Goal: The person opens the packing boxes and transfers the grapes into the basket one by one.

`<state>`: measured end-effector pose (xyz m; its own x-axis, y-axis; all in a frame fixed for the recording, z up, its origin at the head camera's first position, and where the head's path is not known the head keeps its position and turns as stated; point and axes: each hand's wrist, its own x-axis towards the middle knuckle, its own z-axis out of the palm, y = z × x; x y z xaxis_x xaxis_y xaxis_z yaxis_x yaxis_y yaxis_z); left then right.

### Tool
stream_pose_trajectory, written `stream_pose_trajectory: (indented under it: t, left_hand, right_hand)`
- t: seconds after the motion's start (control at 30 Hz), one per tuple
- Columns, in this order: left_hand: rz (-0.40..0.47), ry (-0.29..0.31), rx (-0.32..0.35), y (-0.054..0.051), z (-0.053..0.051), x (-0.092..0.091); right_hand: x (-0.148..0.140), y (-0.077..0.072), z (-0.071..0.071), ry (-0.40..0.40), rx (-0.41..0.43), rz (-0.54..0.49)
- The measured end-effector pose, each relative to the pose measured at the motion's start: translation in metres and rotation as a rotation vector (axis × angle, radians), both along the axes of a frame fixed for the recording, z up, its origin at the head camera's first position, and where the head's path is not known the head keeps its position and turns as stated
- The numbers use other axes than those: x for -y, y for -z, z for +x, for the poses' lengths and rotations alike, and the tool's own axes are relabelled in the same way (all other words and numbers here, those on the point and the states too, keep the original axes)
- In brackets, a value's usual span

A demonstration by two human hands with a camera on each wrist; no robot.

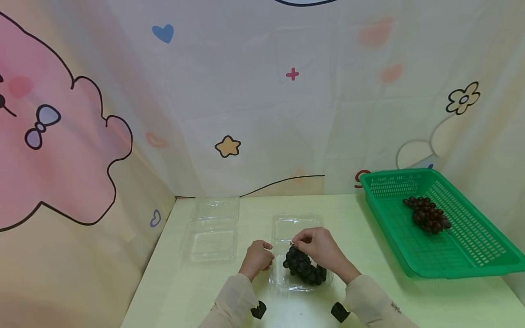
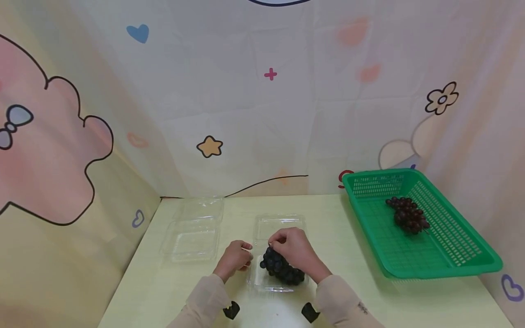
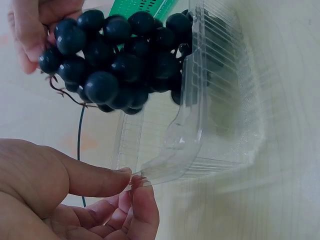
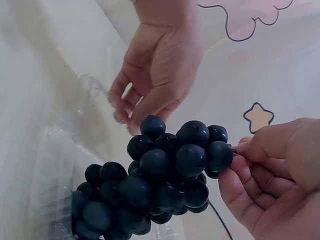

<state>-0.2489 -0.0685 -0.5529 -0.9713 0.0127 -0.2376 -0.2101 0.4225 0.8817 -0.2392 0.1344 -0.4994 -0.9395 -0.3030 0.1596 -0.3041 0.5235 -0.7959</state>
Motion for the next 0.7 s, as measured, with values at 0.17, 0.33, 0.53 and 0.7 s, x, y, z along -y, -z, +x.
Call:
stream_pose_trajectory:
  t: [0.17, 0.33, 0.53, 0.7]
  left_hand:
    - [-0.005, 0.002, 0.018, -0.002, 0.001, 0.0]
    - [0.002, 0.001, 0.01, -0.001, 0.001, 0.0]
    - [0.007, 0.002, 0.009, -0.002, 0.002, 0.0]
    - [0.011, 0.004, 0.016, -0.004, 0.003, 0.001]
  right_hand:
    - [-0.006, -0.009, 0.003, -0.015, 0.018, -0.016]
    - [-0.009, -0.017, 0.006, -0.022, 0.001, -0.013]
    - [-0.013, -0.029, 0.01, -0.031, -0.041, -0.018]
    - [-0.016, -0.039, 0.013, -0.028, -0.081, -0.024]
